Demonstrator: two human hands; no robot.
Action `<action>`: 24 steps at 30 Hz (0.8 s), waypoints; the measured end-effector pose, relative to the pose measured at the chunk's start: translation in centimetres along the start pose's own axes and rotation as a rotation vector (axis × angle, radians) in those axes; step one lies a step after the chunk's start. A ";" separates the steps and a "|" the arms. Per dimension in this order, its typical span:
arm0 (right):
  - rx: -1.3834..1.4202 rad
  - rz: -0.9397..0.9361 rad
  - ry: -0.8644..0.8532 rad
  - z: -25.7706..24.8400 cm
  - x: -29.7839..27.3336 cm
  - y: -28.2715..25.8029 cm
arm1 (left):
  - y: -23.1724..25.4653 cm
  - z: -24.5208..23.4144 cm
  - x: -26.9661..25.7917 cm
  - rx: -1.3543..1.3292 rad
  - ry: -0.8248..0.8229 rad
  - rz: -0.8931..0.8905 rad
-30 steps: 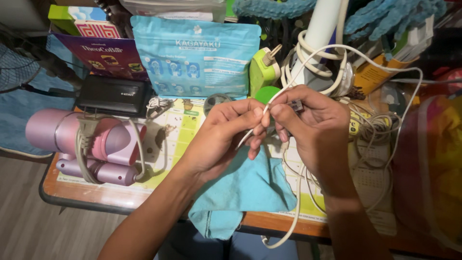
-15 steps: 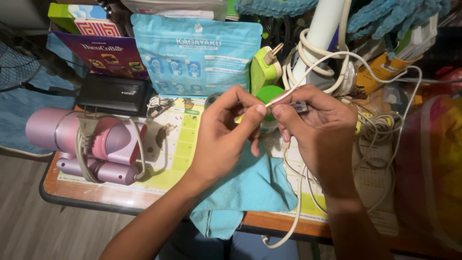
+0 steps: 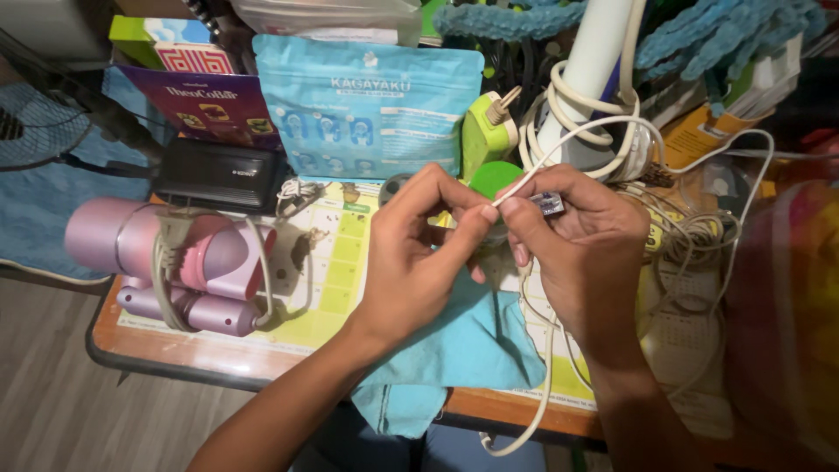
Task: The person manipulates a white USB cable, repeatedly wrapping and unwrapping a small red object around the connector end. They handle the cable with both hands, adjusting the red item and inspecting the connection point.
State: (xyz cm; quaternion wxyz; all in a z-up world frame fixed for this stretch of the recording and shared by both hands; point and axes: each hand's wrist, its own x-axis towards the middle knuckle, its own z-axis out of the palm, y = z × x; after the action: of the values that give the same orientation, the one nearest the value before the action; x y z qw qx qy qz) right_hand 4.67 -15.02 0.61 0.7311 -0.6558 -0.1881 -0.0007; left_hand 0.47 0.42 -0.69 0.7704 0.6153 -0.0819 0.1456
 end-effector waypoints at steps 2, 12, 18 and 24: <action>0.006 -0.001 -0.006 -0.1 0.0 0.1 | -0.1 0.0 0.0 -0.013 -0.001 -0.002; 0.038 -0.008 -0.007 -0.3 0.3 0.6 | 0.2 -0.1 0.2 -0.014 -0.023 -0.004; 0.033 -0.015 0.006 -0.4 0.4 1.0 | 0.2 -0.2 0.2 0.043 -0.025 0.006; -0.066 -0.020 -0.014 -0.9 0.0 1.1 | -0.2 -0.7 0.1 0.092 -0.048 -0.011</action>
State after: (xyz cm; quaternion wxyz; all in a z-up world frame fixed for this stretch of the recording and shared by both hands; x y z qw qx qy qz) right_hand 5.16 -15.77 -0.50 0.7076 -0.6778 -0.1995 -0.0096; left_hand 0.57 1.06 -0.98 0.7399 0.6538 -0.0903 0.1299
